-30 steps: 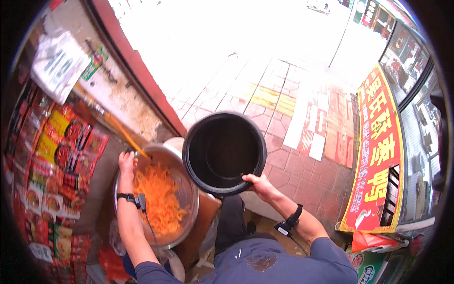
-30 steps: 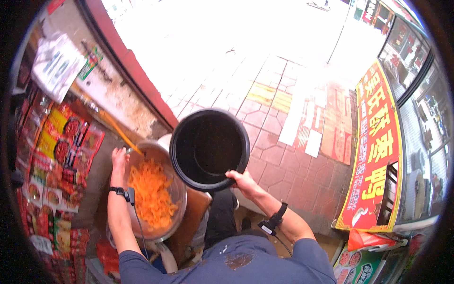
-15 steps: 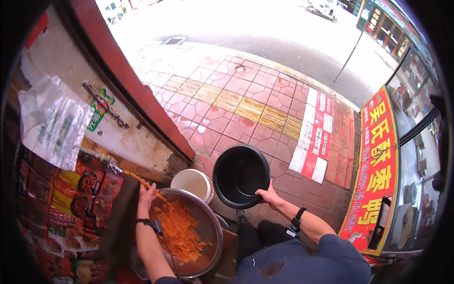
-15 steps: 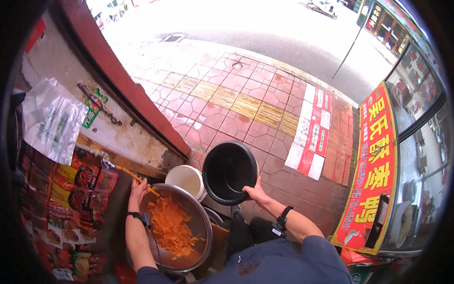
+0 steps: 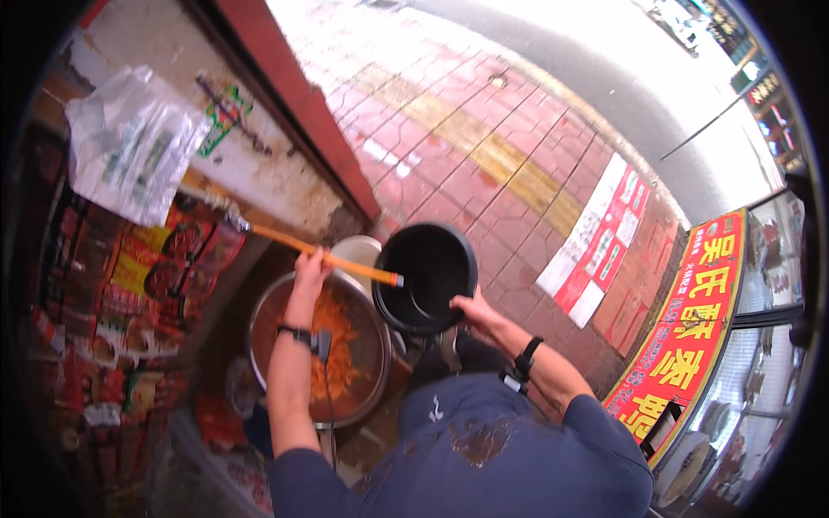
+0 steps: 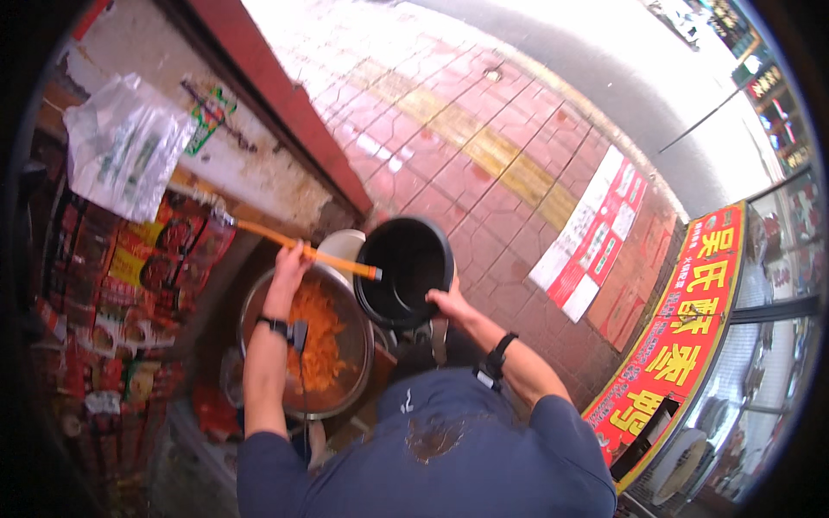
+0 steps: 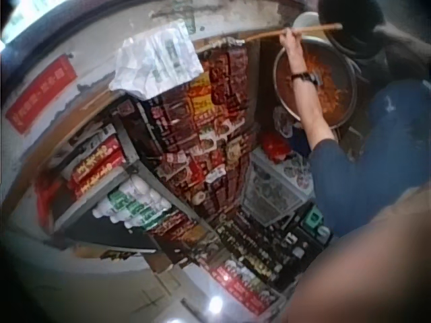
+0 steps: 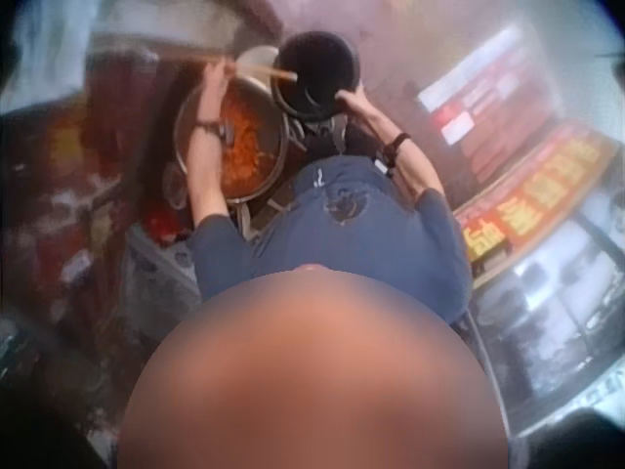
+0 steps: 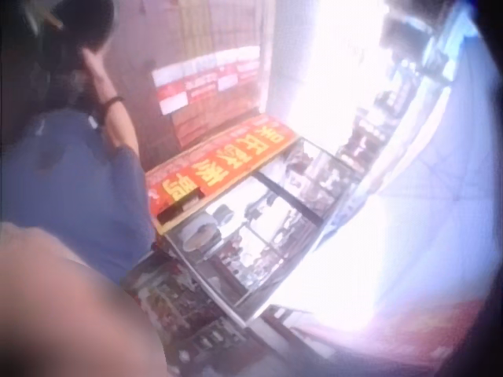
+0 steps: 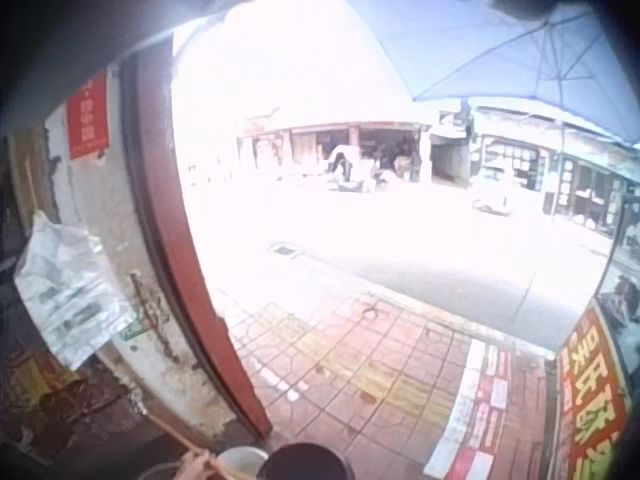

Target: The person disassembles a rice cooker by prying off the bottom cover with a screwdriver, removes the inner pot, rinses it with water, and places it back into the cooker. They then plug in the cooker and handle a money-counting machine on the counter.

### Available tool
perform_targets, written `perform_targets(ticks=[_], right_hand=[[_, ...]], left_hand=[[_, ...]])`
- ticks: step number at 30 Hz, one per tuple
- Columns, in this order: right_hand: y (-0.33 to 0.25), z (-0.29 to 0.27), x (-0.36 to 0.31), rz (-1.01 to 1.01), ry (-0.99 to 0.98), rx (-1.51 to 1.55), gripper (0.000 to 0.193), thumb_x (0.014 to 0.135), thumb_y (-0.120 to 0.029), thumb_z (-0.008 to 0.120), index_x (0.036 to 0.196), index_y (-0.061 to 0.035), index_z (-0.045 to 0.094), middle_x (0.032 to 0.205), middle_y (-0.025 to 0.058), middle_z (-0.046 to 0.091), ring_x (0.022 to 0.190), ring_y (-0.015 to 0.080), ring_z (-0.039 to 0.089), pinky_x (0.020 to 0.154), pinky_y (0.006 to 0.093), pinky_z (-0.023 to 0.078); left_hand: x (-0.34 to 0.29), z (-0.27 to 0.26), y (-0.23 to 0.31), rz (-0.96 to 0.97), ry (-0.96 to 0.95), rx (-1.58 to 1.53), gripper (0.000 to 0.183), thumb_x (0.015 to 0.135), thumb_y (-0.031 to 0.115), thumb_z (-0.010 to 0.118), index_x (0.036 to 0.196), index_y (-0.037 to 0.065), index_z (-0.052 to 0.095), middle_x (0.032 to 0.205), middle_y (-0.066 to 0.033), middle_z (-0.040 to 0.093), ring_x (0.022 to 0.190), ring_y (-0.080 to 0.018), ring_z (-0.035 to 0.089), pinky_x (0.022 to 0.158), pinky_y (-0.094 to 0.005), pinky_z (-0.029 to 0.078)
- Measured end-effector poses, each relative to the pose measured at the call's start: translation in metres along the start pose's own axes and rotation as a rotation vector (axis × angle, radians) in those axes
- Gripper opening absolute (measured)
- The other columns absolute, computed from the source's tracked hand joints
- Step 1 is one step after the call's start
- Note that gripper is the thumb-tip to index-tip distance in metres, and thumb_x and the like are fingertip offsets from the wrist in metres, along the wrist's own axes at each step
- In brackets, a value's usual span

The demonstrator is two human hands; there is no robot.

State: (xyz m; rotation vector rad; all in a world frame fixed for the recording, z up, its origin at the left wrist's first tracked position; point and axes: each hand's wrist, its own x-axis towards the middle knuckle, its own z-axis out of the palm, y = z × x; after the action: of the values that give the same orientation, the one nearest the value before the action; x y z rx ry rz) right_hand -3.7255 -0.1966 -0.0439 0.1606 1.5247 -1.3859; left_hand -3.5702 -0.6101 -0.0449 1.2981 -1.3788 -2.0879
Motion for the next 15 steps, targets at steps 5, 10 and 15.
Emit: perform_targets(ticks=[5, 10, 15], right_hand=[[-0.005, 0.015, 0.041, 0.133, -0.138, 0.086, 0.077, 0.087, -0.013, 0.07, 0.147, -0.0105, 0.023, 0.133, 0.0199, 0.052, 0.107, 0.0386, 0.067, 0.074, 0.0543, 0.065], [-0.018, 0.018, 0.059, 0.076, -0.213, 0.068, 0.075, 0.084, -0.01, 0.069, 0.145, -0.0096, 0.026, 0.123, 0.0172, 0.058, 0.093, 0.0327, 0.072, 0.068, 0.0515, 0.067], [-0.028, 0.015, 0.067, 0.224, -0.261, 0.085, 0.056, 0.085, -0.008, 0.066, 0.135, -0.0106, 0.041, 0.099, 0.0105, 0.063, 0.079, 0.0263, 0.072, 0.064, 0.0459, 0.066]], left_hand=[[0.006, 0.003, 0.01, -0.122, 0.069, 0.176, 0.02, 0.106, 0.019, 0.06, 0.116, 0.002, 0.058, 0.101, -0.0075, 0.066, 0.08, -0.0197, 0.07, 0.069, -0.0339, 0.063], [-0.049, -0.041, 0.099, 0.835, 0.525, 0.942, 0.061, 0.099, 0.022, 0.069, 0.15, -0.001, 0.045, 0.145, -0.0247, 0.049, 0.111, -0.0299, 0.06, 0.098, -0.0453, 0.05], [-0.072, -0.086, 0.198, 1.129, 0.473, 1.525, 0.058, 0.105, 0.022, 0.06, 0.157, 0.005, 0.04, 0.157, -0.022, 0.042, 0.145, -0.0407, 0.043, 0.117, -0.0498, 0.04]])
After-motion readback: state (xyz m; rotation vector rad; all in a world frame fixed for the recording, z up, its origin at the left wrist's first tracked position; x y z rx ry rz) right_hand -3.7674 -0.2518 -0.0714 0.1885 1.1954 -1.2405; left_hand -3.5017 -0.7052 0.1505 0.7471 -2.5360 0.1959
